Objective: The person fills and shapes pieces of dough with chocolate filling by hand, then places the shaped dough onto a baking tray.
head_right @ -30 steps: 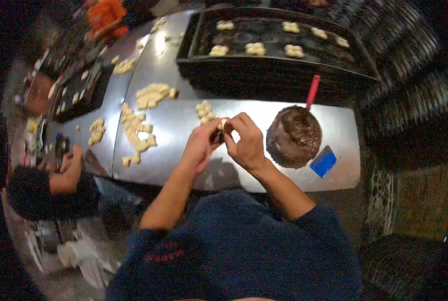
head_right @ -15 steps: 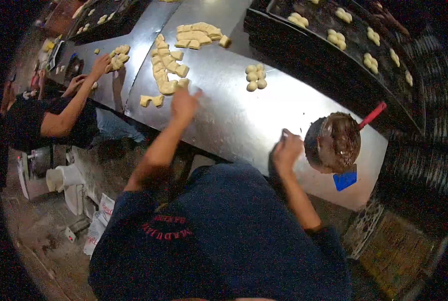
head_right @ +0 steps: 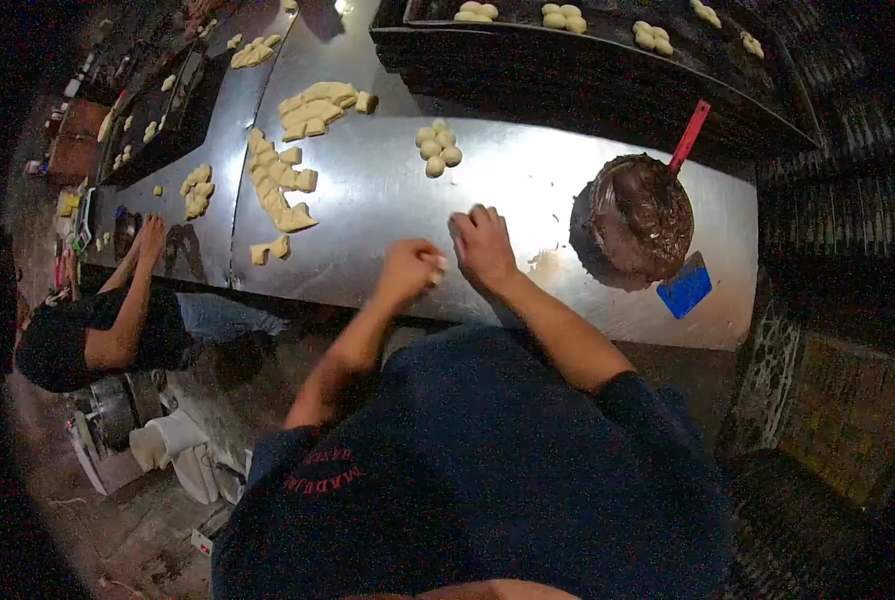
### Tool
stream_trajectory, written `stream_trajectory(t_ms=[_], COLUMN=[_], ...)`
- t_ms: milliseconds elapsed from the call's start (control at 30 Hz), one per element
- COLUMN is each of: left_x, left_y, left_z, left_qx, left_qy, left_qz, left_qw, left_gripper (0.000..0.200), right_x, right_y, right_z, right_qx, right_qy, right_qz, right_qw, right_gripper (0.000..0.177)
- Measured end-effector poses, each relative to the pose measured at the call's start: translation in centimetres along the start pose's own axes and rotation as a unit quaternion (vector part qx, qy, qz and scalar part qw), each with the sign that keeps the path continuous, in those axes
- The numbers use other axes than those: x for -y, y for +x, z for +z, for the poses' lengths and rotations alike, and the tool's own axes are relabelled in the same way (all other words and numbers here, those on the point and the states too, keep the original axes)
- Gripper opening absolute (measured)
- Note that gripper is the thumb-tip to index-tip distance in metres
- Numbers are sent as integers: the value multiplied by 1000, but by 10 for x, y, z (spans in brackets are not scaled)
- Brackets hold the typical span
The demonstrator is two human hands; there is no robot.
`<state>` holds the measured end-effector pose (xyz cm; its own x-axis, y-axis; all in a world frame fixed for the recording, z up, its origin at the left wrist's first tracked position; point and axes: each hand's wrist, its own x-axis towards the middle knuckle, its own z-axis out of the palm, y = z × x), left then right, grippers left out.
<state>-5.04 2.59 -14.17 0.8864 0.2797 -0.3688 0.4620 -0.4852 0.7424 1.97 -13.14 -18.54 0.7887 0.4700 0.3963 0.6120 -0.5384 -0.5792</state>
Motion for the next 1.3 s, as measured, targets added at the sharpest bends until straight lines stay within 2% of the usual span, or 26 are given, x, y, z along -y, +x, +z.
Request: stream_trajectory(t_ms=[67, 100, 133, 167, 233, 267, 333, 367, 433, 467, 500, 533, 633, 700, 733, 767, 800, 867, 900, 1000, 1067, 1100, 1167, 1233, 1267, 1300], left_x=[-22, -29, -32, -12, 46, 43, 29, 28, 36, 51, 70, 79, 70, 55, 49, 48, 48, 52, 56, 64, 49, 14, -43, -87, -119, -144], left_y=[-13, -15, -12, -4, 16, 11, -4, 1, -1, 0, 6, 17, 14, 9, 12, 14, 15, 13, 9, 9, 7, -5, -15, -22, -37, -42], left_z=[7, -1, -10, -21, -38, -39, -45, -43, -40, -39, -37, -38, -35, -36, -38, -39, -40, -39, -36, -34, -34, -37, -27, -21, -25, -26], left_qx=[34, -29, -94, -98, -223, -221, -256, -255, -346, -341, -284, -229, -202, -179, -168, -168, -203, -230, -227, -179, -149, -137, -145, -109, -17, 44], left_qy=[53, 74, 93, 94, 171, 169, 319, 315, 370, 371, 302, 228, 161, 155, 152, 150, 193, 237, 219, 159, 29, -107, -307, -343, -492, -517], left_qz=[57, 80, 107, 114, 172, 169, 125, 129, 193, 194, 211, 227, 233, 235, 241, 241, 285, 330, 308, 233, 147, 96, 84, 174, 132, 154], left_qw=[996, 994, 985, 984, 944, 945, 904, 905, 841, 842, 885, 919, 938, 943, 944, 944, 917, 884, 898, 942, 977, 980, 937, 917, 860, 841], left_gripper=[26, 27, 27, 27, 39, 39, 36, 36, 32, 32, 31, 30, 29, 29, 29, 29, 30, 30, 29, 26, 32, 27, 22, 21, 19, 18], right_x=[-21, -27, -26, -21, -32, -22, -1, -3, -37, -31, -32, -25, 4, 14, 5, 9, 9, -2, 0, 12, 25, 39, 73, 92, 89, 101], right_y=[22, 24, 12, -1, -39, -37, -25, -10, 4, 2, -11, -31, -54, -24, -7, 21, 42, 72, 80, 83, 75, 72, 68, 67, 71, 82], right_z=[-2, -13, -29, -45, -37, -34, -21, -16, -17, -31, -42, -45, -47, -39, -23, -19, -10, 11, 14, 11, -7, -21, -50, -76, -91, -128], right_qx=[27, -43, -48, -56, -26, -33, -15, -18, -38, -97, -97, -91, -53, 20, -1, 19, -5, 2, 17, 67, -112, -131, -122, -176, -250, -329], right_qy=[-58, -29, -40, -52, -17, -5, 19, 9, -7, -15, -81, -51, 48, 120, 198, 224, 248, 107, 24, -130, -36, 62, 196, 264, 261, 206], right_qz=[-4, 7, 23, 34, 13, -10, -42, -33, 13, 61, 31, 55, 91, 243, 305, 314, 271, 133, 81, 127, 70, 97, 109, 92, 105, 99], right_qw=[998, 999, 998, 996, 999, 999, 999, 999, 999, 993, 991, 993, 993, 962, 932, 922, 930, 985, 996, 981, 991, 985, 967, 944, 926, 916], right_gripper=[18, 15, 16, 16, 26, 26, 26, 21, 15, 11, 9, 9, 10, 16, 23, 26, 30, 30, 29, 31, 29, 21, 14, 11, 9, 28])
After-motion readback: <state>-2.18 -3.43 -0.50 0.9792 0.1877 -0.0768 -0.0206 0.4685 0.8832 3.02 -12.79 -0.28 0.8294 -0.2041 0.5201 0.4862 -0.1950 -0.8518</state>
